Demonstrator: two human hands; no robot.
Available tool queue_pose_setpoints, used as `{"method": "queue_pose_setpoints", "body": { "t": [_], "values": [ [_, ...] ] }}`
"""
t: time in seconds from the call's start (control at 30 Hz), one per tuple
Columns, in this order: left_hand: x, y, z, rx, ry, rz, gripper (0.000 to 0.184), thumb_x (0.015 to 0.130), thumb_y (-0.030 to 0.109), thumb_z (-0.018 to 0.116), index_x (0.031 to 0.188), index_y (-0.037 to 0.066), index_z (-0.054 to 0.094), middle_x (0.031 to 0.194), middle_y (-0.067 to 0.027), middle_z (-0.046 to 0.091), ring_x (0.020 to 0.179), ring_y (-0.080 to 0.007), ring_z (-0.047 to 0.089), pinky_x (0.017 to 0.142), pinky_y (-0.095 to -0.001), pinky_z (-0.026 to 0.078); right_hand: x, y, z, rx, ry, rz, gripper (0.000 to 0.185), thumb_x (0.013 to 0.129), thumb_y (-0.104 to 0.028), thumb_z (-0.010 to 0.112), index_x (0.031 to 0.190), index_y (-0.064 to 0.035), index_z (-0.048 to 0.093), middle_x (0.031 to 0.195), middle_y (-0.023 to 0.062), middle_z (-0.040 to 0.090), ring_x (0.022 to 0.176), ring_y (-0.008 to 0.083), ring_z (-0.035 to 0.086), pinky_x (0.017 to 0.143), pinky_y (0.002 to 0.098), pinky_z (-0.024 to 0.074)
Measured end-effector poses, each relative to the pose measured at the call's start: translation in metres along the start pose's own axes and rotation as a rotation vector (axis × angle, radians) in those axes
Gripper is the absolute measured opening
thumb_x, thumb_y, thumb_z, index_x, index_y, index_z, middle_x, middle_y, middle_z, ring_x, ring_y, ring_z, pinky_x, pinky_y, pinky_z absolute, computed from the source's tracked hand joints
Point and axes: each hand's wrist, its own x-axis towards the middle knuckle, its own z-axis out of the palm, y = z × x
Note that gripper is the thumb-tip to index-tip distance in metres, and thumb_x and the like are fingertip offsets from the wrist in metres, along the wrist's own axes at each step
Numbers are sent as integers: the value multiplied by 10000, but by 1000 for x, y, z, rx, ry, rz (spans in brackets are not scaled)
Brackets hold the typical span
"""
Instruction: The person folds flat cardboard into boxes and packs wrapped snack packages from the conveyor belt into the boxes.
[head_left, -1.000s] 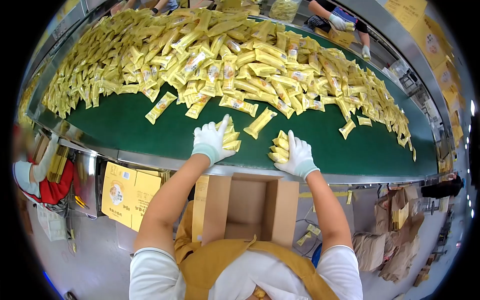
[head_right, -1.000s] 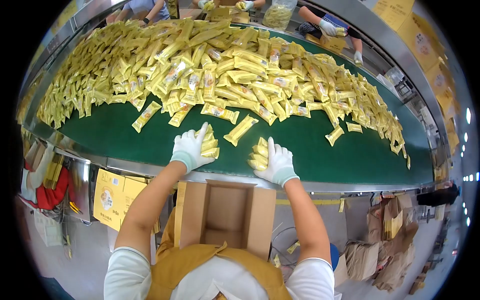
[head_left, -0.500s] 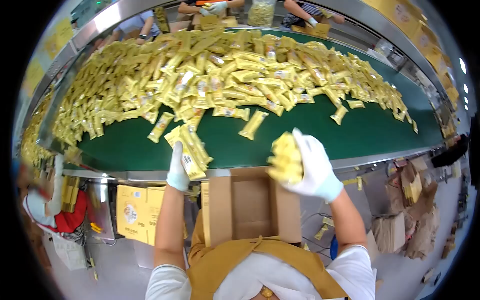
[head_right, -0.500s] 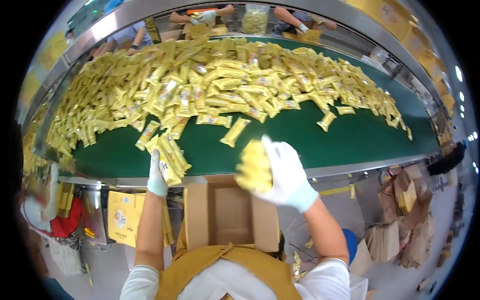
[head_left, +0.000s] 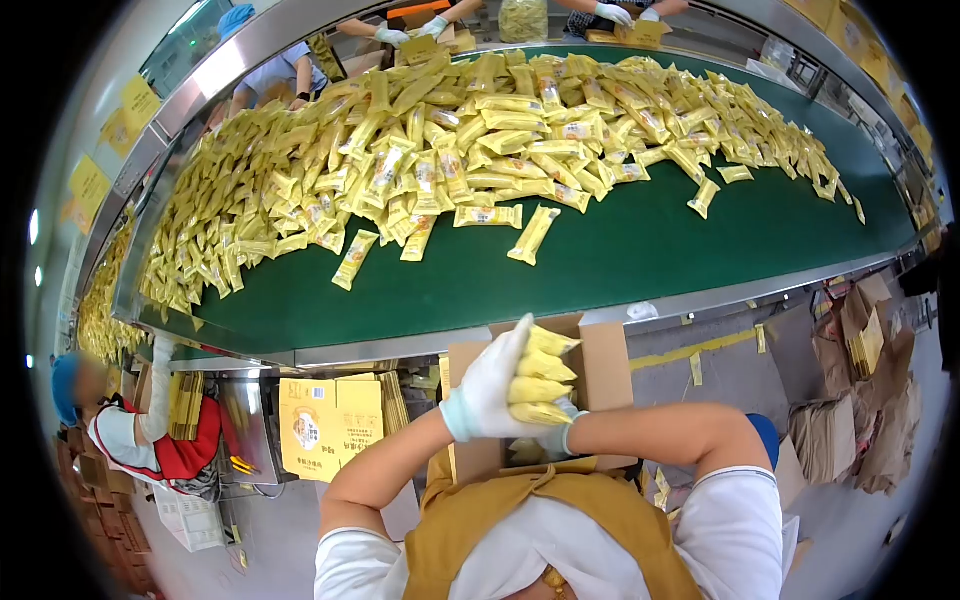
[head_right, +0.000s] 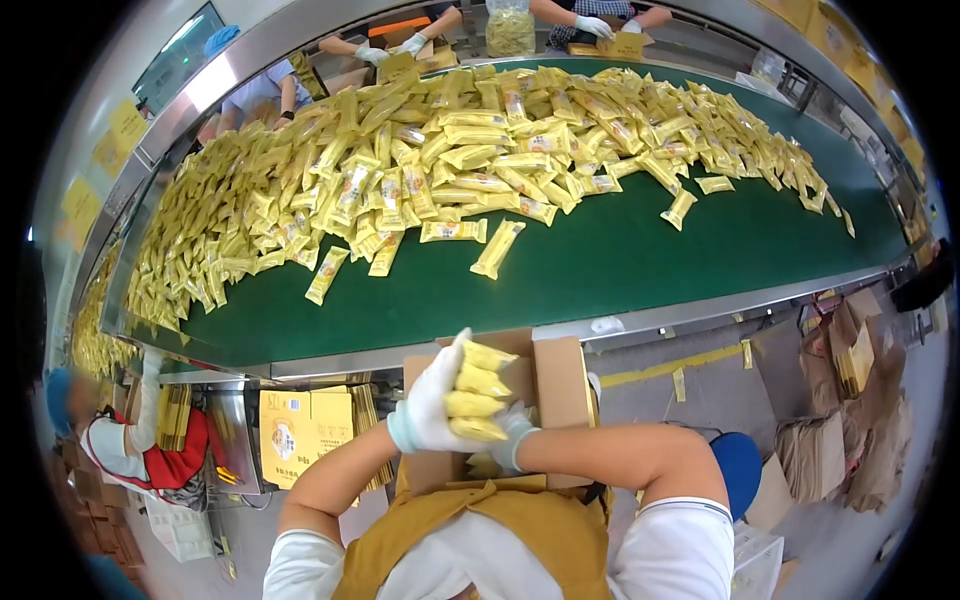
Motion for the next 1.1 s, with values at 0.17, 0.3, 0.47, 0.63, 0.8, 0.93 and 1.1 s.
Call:
{"method": "queue_pose_setpoints", "body": {
  "t": [0.17,0.3,0.47,0.63,0.8,0.93,1.1],
  "values": [
    [8,5,14,870,44,241,1049,660,441,847,1432,-93,378,1241,-220,526,1156,-389,520,1042,-511,386,0,7,13,99,-106,-165,767,862,-422,652,1482,-49,399,1531,181,435,1413,301,425,1164,406,332],
    [2,-17,52,1270,-58,20,886,749,401,741,1441,-44,414,1179,-175,544,1143,-335,513,1041,-499,357,25,5,41,182,-144,-93,424,982,-257,459,1345,-61,560,1415,206,551,1302,325,541,1095,422,411],
    [23,-37,68,1268,-235,-199,869,813,506,681,1467,1,410,1118,-139,558,1062,-294,520,944,-467,375,8,-19,17,-109,-122,104,440,955,-322,573,1350,-137,630,1394,101,612,1202,327,631,855,595,527],
    [39,-74,70,1157,-640,-331,976,839,536,662,1558,16,256,1323,-170,527,1208,-295,511,984,-445,382,20,-19,0,-226,-269,-47,533,918,-483,636,1317,-131,665,1322,92,653,1151,339,650,833,590,530],
    [55,-32,-3,795,-1012,-201,784,865,416,693,1487,10,443,1518,-171,461,1338,-328,485,1076,-495,391,-28,50,-115,508,-367,-466,522,975,-491,606,1221,-38,692,1156,168,718,1053,288,682,941,371,515],
    [87,17,-162,-102,-687,-114,414,996,286,588,1281,-6,652,1168,-202,714,1132,-297,664,1040,-371,475,-65,144,-178,1111,270,-188,353,983,-326,627,1122,-15,722,969,82,747,952,140,688,848,297,543],
    [171,-79,-245,703,490,-333,775,834,528,722,1392,17,551,1393,-202,570,1296,-318,550,1088,-412,437,53,236,-177,496,747,81,529,899,-427,682,1325,-118,626,1320,198,604,1330,409,466,1123,411,385]
  ]
}}
